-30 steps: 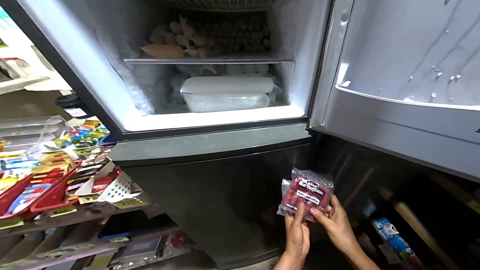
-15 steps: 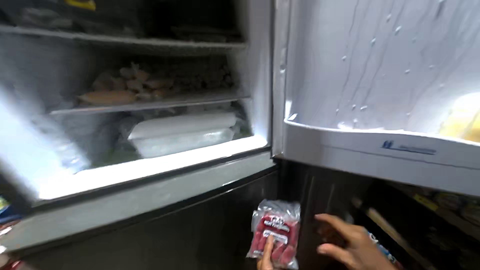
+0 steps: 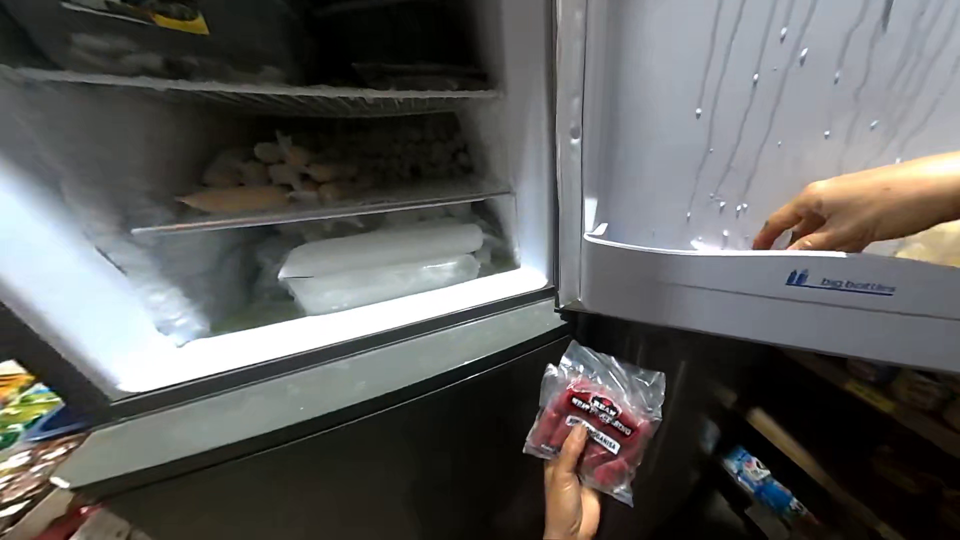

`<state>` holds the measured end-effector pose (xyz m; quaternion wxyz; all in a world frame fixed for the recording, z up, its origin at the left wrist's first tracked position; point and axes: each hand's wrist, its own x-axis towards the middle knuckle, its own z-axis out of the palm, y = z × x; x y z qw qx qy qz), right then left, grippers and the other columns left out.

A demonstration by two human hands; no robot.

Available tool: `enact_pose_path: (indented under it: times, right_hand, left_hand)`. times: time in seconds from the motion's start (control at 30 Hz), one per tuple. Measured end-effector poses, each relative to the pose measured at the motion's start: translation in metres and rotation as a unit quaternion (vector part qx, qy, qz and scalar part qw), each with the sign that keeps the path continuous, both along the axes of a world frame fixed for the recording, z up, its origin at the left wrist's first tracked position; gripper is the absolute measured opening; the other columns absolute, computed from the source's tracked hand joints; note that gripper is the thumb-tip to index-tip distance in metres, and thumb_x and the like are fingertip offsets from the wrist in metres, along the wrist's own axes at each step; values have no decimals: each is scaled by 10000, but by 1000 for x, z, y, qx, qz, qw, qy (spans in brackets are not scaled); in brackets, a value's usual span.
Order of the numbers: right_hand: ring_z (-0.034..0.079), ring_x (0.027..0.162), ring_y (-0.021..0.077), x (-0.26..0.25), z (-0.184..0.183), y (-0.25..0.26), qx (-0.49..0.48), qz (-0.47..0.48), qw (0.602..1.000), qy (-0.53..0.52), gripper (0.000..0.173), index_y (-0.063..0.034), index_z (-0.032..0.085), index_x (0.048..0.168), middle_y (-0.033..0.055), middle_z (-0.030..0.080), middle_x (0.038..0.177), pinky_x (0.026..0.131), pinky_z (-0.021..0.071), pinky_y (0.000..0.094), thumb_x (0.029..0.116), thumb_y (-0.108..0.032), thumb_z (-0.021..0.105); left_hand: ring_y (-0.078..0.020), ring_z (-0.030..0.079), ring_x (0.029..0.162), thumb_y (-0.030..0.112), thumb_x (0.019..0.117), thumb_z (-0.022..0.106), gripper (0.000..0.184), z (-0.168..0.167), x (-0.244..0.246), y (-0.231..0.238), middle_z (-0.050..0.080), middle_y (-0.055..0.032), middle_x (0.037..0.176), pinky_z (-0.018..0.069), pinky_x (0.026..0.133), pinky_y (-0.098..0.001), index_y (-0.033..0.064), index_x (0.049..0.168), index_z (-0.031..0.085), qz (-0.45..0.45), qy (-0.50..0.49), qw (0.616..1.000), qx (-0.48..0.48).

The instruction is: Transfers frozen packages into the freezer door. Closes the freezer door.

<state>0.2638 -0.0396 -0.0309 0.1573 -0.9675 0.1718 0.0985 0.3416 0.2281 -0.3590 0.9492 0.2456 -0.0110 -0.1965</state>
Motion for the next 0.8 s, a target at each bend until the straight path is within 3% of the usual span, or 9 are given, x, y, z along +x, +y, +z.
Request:
enact_pose_path:
  times: [0.1, 0.3, 0.43, 0.57, 0.67, 0.8]
  right_hand:
    - [702, 786, 244, 2, 7, 9, 7, -33, 999, 26, 223, -70, 690, 1223, 128, 733, 888, 696, 569, 399, 1016, -127, 630]
    - [708, 708, 198, 2, 0, -15, -2, 31, 999, 18, 303, -80, 691, 1249, 90, 753, 835, 656, 575, 352, 953, -17, 674]
    - [700, 726, 133, 1, -9, 16, 1, 54, 994, -90, 163, -48, 758, 1058, 56, 748, 826, 700, 578, 326, 925, 22, 696]
    - [661, 695, 139, 17, -17, 43, -50, 49, 984, -162, 63, -32, 770, 900, 62, 717, 772, 688, 547, 357, 931, -14, 718]
    - [637, 646, 127, 32, -13, 48, -57, 39, 979, -192, 95, -34, 747, 886, 56, 693, 739, 653, 537, 330, 959, -79, 707]
    - [646, 786, 171, 30, 13, 57, -91, 43, 949, -300, 144, -10, 701, 980, 91, 685, 862, 777, 521, 402, 1030, -102, 602]
  left_hand:
    - [-171, 760, 801, 18, 964, 503, 172, 1, 0, -6, 762, -86, 885, 647, 756, -359, 35, 1106, 599, -13, 12, 1000, 1]
    - [-189, 760, 815, 4, 926, 559, 198, -5, 3, -13, 762, -106, 904, 644, 771, -371, 24, 1117, 606, -26, 17, 999, -20]
    - [-180, 759, 809, -9, 950, 520, 190, -5, 3, -15, 761, -91, 897, 645, 767, -370, 30, 1117, 602, -25, 22, 999, -9]
    - [-150, 759, 796, -14, 989, 450, 189, 0, -2, -17, 765, -56, 871, 645, 761, -350, 53, 1095, 592, -34, 15, 999, 4]
    - [-150, 762, 789, -16, 999, 423, 205, 0, -5, -16, 770, -51, 858, 646, 764, -350, 65, 1069, 598, -41, 5, 999, -8]
    - [-141, 763, 812, -1, 994, 430, 211, -7, -2, -12, 775, -43, 868, 642, 789, -342, 74, 1057, 617, -42, -22, 999, -21]
